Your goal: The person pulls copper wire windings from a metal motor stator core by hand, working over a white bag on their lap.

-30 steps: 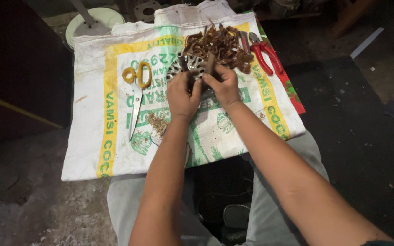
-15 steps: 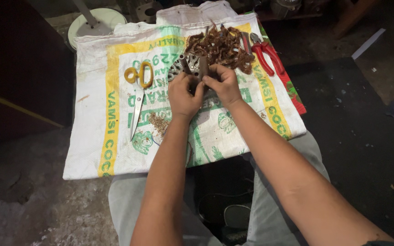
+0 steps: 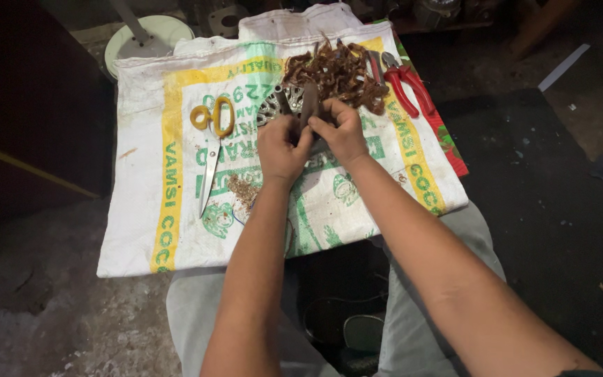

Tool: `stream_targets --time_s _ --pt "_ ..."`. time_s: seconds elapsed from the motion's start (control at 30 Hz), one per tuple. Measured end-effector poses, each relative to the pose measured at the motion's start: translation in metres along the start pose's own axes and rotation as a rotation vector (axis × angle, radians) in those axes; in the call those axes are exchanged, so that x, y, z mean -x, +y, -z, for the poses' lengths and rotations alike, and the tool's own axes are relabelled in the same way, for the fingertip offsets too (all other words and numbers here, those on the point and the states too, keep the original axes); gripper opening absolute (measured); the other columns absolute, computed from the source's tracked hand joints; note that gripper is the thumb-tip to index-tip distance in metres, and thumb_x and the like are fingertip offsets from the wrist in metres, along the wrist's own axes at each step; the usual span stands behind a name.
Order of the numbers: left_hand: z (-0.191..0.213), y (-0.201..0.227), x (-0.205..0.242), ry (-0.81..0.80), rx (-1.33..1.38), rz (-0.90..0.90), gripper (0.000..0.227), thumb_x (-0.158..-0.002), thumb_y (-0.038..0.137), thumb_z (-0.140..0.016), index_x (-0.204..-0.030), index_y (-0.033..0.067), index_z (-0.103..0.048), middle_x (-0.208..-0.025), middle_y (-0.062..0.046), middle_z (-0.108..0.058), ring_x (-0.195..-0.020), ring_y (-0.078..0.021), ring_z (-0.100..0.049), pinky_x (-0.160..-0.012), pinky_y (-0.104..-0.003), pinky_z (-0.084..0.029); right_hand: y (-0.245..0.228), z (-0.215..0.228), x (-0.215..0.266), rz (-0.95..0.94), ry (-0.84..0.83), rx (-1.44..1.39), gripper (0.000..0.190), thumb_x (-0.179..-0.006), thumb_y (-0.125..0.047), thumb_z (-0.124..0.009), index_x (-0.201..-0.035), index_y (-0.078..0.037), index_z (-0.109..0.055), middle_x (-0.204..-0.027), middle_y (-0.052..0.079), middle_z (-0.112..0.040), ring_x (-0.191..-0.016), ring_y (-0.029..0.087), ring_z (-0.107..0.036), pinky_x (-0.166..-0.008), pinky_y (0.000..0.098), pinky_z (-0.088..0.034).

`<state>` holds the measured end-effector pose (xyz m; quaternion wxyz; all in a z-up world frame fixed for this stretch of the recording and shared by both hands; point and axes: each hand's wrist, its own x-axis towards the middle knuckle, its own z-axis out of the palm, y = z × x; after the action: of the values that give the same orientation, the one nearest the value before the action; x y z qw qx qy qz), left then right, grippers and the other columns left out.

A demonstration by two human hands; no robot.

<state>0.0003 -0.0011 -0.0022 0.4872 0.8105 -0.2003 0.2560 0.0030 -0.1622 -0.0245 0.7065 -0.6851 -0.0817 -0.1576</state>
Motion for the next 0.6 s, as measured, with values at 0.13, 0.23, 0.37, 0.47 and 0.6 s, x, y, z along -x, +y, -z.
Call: stream_targets --time_s 0.13,0.23,0.37,0.47,0.6 --pt "0.0 0.0 0.002 0.029 0.004 0.011 0.02 -0.084 0.023 -0.076 -0.091 0.0053 -0.069 -0.079 -0.013 -0.069 -0.075 -0.0348 -0.066 -0.073 -0.043 -0.051 -0.003 -0.002 0.001 -0.023 0.012 -0.074 0.012 -0.091 -0.007 -0.073 -0.102 -0.004 -0.071 -0.091 0.002 -0.073 -0.08 0.007 -0.065 -0.073 0.023 -0.053" --pt "0.003 -0.001 0.003 0.001 0.053 0.007 0.021 -0.087 0.021 -0.074 -0.102 0.0067 -0.069 -0.088 -0.012 -0.075 -0.08 -0.0322 -0.071 -0.079 -0.041 -0.053 -0.004 -0.004 0.001 -0.048 0.016 -0.152 0.012 -0.09 -0.007 -0.071 -0.101 -0.003 -0.073 -0.093 0.003 -0.075 -0.082 0.009 -0.068 -0.076 0.024 -0.057" --pt "0.001 -0.003 0.003 0.05 0.0 -0.13 0.03 -0.087 0.019 -0.073 -0.115 0.0082 -0.073 -0.092 -0.013 -0.076 -0.085 -0.0338 -0.072 -0.081 -0.043 -0.052 0.0 0.001 0.0 -0.041 -0.011 -0.178 0.012 -0.092 -0.006 -0.071 -0.102 0.0 -0.074 -0.095 0.006 -0.075 -0.083 0.011 -0.069 -0.077 0.0259 -0.057" --pt "-0.003 -0.006 0.003 0.063 0.091 -0.022 0.025 -0.091 0.023 -0.074 -0.112 0.0103 -0.076 -0.087 -0.013 -0.074 -0.08 -0.0314 -0.072 -0.077 -0.039 -0.054 0.005 0.004 -0.002 -0.049 -0.022 -0.275 0.016 -0.091 -0.005 -0.072 -0.106 0.0 -0.073 -0.098 0.006 -0.075 -0.086 0.011 -0.069 -0.081 0.0273 -0.057" --pt "-0.006 -0.012 0.002 0.061 0.104 0.096 0.019 -0.096 0.027 -0.072 -0.099 0.0104 -0.079 -0.077 -0.013 -0.07 -0.072 -0.0306 -0.069 -0.072 -0.039 -0.051 0.009 0.005 -0.003 -0.007 -0.059 -0.242 0.018 -0.092 -0.005 -0.071 -0.11 -0.001 -0.072 -0.104 0.005 -0.075 -0.093 0.011 -0.068 -0.088 0.0274 -0.056"
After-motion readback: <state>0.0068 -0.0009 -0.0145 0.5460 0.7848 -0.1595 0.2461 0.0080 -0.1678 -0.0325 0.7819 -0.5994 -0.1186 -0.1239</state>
